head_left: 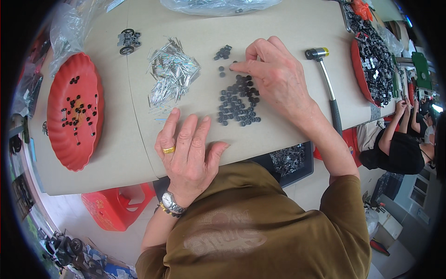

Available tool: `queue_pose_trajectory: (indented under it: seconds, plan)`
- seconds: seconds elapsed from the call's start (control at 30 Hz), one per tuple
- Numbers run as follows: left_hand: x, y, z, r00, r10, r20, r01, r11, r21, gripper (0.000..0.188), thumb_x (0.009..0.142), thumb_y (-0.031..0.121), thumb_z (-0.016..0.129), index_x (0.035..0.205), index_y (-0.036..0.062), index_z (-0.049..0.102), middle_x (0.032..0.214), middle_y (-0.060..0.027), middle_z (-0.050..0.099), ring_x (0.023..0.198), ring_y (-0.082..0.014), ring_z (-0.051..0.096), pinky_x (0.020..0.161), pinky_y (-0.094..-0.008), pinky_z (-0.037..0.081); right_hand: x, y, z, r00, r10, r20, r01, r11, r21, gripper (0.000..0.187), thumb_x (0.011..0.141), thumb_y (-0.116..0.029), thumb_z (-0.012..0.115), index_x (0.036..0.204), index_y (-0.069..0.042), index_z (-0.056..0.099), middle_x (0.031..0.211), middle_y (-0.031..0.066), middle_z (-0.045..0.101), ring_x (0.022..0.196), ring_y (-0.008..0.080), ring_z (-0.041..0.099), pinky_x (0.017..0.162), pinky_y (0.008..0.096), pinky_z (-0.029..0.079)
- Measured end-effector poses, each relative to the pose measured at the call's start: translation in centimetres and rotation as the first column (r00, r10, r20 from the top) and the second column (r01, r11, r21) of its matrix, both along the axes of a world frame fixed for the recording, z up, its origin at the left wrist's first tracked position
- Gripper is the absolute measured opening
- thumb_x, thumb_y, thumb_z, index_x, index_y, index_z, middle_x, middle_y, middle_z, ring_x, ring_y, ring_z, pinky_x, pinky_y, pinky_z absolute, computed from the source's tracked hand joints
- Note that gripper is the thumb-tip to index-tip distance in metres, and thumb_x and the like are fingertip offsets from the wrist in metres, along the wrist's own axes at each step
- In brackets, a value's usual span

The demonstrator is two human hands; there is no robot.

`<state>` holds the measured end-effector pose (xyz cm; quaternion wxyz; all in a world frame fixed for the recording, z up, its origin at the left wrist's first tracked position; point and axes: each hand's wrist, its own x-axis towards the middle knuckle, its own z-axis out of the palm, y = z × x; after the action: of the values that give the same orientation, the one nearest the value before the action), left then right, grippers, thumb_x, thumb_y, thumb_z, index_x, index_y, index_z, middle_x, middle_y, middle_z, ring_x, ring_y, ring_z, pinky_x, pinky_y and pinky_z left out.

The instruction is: The person assembles small metal brackets and plastic caps by hand, using a hammer to join the parts.

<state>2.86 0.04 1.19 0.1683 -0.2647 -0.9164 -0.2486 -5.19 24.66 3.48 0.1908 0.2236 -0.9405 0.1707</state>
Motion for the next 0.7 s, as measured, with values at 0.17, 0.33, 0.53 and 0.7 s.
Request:
queue_pose_trajectory:
  seconds: [0.17, 0.33, 0.53, 0.7]
  plan:
    - [0.0, 0.0, 0.0, 1.000, -0.003, -0.006, 0.003, 1.000, 0.006, 0.053, 0.086, 0.034, 0.083, 0.126, 0.0028, 0.072, 0.131, -0.0154, 0.067, 0.132, -0.0424, 0.055, 0.110, -0.0481, 0.037, 0.4, 0.3, -0.1, 1.000, -0.006, 0.003, 0.006, 1.000, -0.027, 0.033, 0.065, 0.000, 0.073, 0.093, -0.014, 0.082, 0.089, -0.0002, 0.057, 0.086, 0.0205, 0.056, 0.069, 0.0343, 0.052]
    - [0.0, 0.0, 0.1, 1.000, 0.004, -0.004, -0.004, 1.000, -0.005, 0.053, 0.086, 0.035, 0.082, 0.126, 0.0023, 0.072, 0.130, -0.0155, 0.067, 0.132, -0.0426, 0.056, 0.109, -0.0476, 0.037, 0.4, 0.1, -0.2, 0.999, 0.033, -0.041, -0.035, 0.999, -0.039, 0.029, 0.068, 0.001, 0.074, 0.091, -0.013, 0.082, 0.090, 0.0001, 0.059, 0.085, 0.0211, 0.057, 0.067, 0.0347, 0.051]
    - [-0.2, 0.1, -0.3, 0.999, 0.011, -0.041, -0.011, 1.000, 0.005, 0.047, 0.086, 0.035, 0.081, 0.122, 0.0043, 0.074, 0.127, -0.0109, 0.067, 0.132, -0.0383, 0.057, 0.103, -0.0452, 0.036, -0.6, -0.3, 0.4, 0.999, 0.042, -0.018, -0.044, 0.995, -0.095, 0.018, 0.074, 0.000, 0.079, 0.088, -0.010, 0.077, 0.090, 0.0013, 0.060, 0.085, 0.0228, 0.058, 0.069, 0.0353, 0.051]
    - [0.0, 0.0, 0.0, 1.000, 0.004, 0.000, -0.004, 1.000, -0.004, 0.053, 0.085, 0.034, 0.083, 0.126, 0.0018, 0.072, 0.130, -0.0158, 0.067, 0.132, -0.0430, 0.055, 0.110, -0.0477, 0.038, -1.2, -0.3, 0.6, 0.997, 0.076, 0.010, -0.077, 0.997, 0.016, 0.014, 0.074, -0.003, 0.080, 0.085, -0.008, 0.072, 0.090, 0.0015, 0.059, 0.089, 0.0227, 0.058, 0.071, 0.0360, 0.052]
